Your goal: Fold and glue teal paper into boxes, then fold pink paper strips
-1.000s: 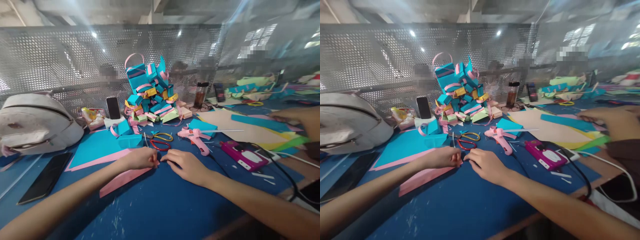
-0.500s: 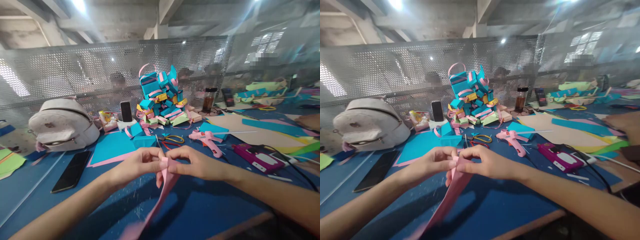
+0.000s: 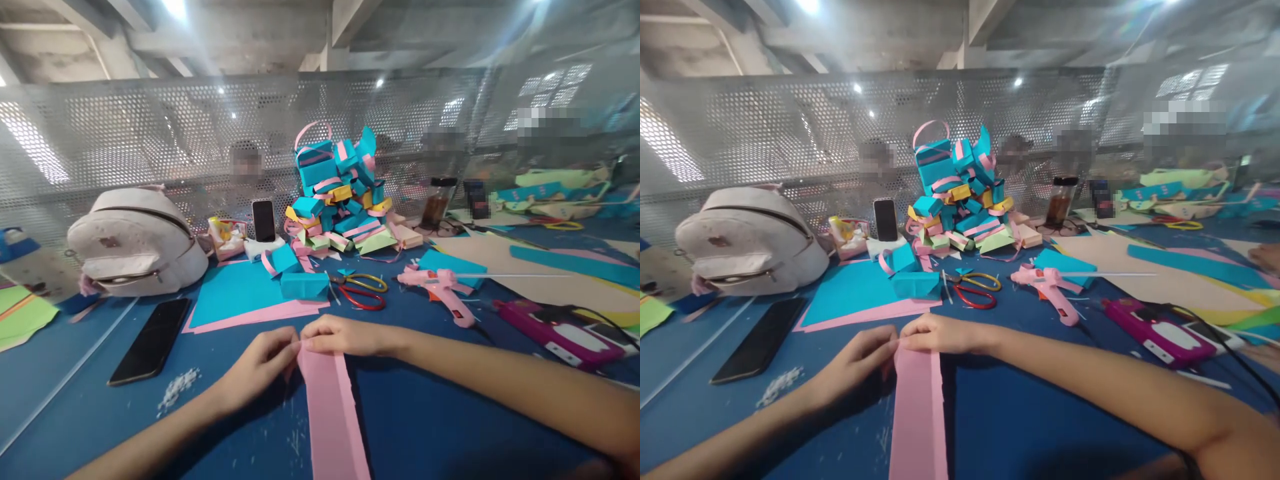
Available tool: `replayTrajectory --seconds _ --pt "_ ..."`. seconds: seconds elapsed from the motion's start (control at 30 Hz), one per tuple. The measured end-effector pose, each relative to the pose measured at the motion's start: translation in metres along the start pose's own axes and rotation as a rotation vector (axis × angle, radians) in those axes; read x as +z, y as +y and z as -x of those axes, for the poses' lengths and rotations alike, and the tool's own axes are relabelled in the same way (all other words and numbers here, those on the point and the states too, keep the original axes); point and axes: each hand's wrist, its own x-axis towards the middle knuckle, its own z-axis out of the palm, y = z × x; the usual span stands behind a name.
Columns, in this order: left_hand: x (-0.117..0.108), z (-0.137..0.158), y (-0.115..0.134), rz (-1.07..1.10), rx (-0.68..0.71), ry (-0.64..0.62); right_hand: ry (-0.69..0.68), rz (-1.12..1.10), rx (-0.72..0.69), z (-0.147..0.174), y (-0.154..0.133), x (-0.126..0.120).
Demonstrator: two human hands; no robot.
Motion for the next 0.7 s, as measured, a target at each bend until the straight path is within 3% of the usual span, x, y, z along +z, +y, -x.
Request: replayTrajectory --seconds 0.33,0.57,0.7 --pt "0.005 0.002 -0.010 -0.141 0.034 -0.017 -0.002 -0.144 -0.007 0.000 0.014 0.008" --pt "0.002 0.007 -0.013 -0.256 0.165 0.030 0.122 -0.164 0.000 0.003 0.012 0.018" --pt "-0.001 0.007 -0.009 -0.154 0.116 0.075 0.191 -0.193 0.052 0.005 0.008 0.020"
